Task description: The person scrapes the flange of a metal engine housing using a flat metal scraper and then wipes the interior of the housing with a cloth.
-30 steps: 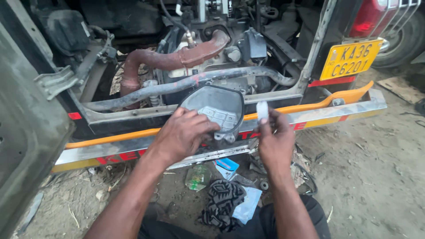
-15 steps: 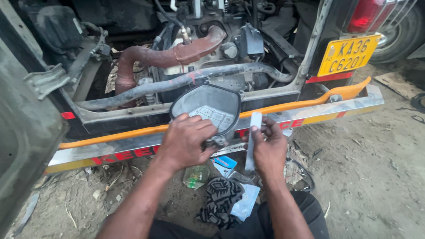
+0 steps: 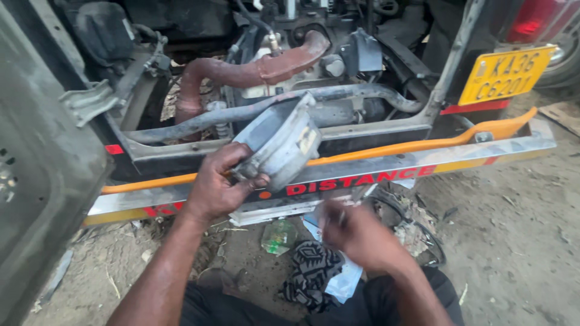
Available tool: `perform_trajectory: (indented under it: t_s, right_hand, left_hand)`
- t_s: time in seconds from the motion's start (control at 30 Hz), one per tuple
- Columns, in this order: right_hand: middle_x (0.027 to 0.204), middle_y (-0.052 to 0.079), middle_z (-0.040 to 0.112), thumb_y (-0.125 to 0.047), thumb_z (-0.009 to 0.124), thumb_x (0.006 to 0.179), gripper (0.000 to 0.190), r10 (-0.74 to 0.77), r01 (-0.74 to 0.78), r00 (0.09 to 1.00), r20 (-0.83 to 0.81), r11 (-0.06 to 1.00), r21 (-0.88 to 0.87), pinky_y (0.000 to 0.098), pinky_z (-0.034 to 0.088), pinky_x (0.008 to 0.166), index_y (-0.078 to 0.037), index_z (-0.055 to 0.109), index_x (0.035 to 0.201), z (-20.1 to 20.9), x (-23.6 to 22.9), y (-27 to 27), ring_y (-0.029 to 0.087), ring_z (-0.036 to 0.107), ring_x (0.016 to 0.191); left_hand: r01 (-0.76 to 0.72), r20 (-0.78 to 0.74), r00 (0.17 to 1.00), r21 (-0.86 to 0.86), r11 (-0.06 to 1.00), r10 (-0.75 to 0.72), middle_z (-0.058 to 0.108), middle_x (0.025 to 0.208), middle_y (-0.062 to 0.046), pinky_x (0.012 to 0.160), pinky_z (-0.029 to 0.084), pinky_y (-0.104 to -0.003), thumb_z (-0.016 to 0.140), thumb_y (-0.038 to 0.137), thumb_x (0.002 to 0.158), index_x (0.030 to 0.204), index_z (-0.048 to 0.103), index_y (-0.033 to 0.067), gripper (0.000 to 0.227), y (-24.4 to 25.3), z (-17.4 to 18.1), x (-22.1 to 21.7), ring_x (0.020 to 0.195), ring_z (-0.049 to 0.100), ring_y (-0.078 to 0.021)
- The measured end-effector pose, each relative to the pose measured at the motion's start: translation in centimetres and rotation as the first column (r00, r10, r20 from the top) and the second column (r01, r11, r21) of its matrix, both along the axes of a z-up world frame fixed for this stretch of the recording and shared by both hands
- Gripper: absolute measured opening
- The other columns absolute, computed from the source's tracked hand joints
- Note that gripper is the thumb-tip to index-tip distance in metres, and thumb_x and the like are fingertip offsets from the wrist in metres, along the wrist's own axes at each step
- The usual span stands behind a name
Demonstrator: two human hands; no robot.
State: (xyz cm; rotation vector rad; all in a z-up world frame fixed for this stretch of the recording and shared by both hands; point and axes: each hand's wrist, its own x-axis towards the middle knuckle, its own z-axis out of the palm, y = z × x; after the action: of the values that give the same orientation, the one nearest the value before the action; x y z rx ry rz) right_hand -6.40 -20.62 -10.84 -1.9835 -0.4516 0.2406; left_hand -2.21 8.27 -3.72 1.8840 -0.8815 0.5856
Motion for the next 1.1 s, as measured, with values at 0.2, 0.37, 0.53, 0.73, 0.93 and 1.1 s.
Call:
perform_trajectory:
  t_s: [0.2,0.37,0.53,0.73,0.93,1.1]
  right_hand:
    - [0.117,0.019,0.072,-0.021,0.056,0.097,0.033,0.143,-0.079,0.99,-0.017,0.437,-0.896,0.0473,0.056,0.09,-0.007,0.064,0.126,-15.3,2.9,3.9,0.035,0.07,0.109]
    - [0.127,0.016,0.067,-0.047,0.071,0.091,0.051,0.021,-0.133,0.991,-0.135,0.372,-0.919,0.0431,0.052,0.1,-0.007,0.068,0.123,-29.6,4.1,4.7,0.031,0.065,0.121]
    - [0.132,0.012,0.068,-0.035,0.069,0.091,0.037,0.059,-0.299,0.954,-0.294,0.273,-0.914,0.0457,0.053,0.099,-0.013,0.074,0.121,-33.1,4.2,4.6,0.031,0.064,0.123]
    - [0.138,0.015,0.064,-0.06,0.063,0.091,0.065,0.058,-0.26,0.964,-0.259,0.397,-0.88,0.0425,0.046,0.11,-0.007,0.067,0.129,-23.4,3.8,4.1,0.031,0.059,0.131]
    - [0.154,0.019,0.047,-0.035,0.067,0.088,0.074,0.185,-0.239,0.971,-0.152,0.797,-0.555,0.0405,0.04,0.112,-0.006,0.041,0.151,-10.6,1.7,0.1,0.032,0.047,0.142]
    - [0.096,0.017,0.063,-0.006,0.065,0.095,0.022,0.035,-0.018,0.992,-0.119,0.99,0.139,0.0417,0.048,0.073,0.0,0.063,0.116,2.4,0.7,-3.8,0.025,0.058,0.084]
  left_hand:
    - [-0.057,-0.076,0.996,-0.027,0.998,0.055,0.058,0.079,-0.001,0.069,0.046,-0.029,0.088,0.023,0.08,0.084,0.063,0.0044,0.031,0.3,-0.5,0.9,0.074,0.054,-0.0111]
    - [-0.095,-0.122,0.989,-0.05,0.994,0.088,0.061,0.078,0.002,0.07,0.048,-0.026,0.09,0.021,0.077,0.082,0.063,0.0056,0.032,0.0,-0.6,0.8,0.076,0.056,-0.0071]
    - [-0.074,-0.207,0.977,-0.111,0.991,0.05,0.062,0.077,0.003,0.067,0.048,-0.024,0.092,0.021,0.076,0.082,0.064,0.0061,0.033,0.6,-1.4,1.1,0.074,0.054,-0.0041]
    - [-0.084,-0.155,0.986,-0.153,0.985,0.06,0.059,0.081,0.001,0.068,0.047,-0.026,0.092,0.021,0.078,0.088,0.062,0.004,0.036,-0.4,-2.8,1.8,0.077,0.051,-0.0061]
    - [-0.102,0.016,0.994,-0.168,0.98,0.106,0.06,0.087,-0.005,0.071,0.049,-0.032,0.09,0.021,0.079,0.095,0.062,0.0019,0.038,-1.5,-4.0,2.5,0.078,0.056,-0.016]
    - [-0.146,0.013,0.989,-0.126,0.981,0.149,0.054,0.081,-0.008,0.069,0.048,-0.037,0.092,0.019,0.076,0.085,0.054,0.0009,0.043,-1.5,-3.9,2.5,0.073,0.052,-0.0225]
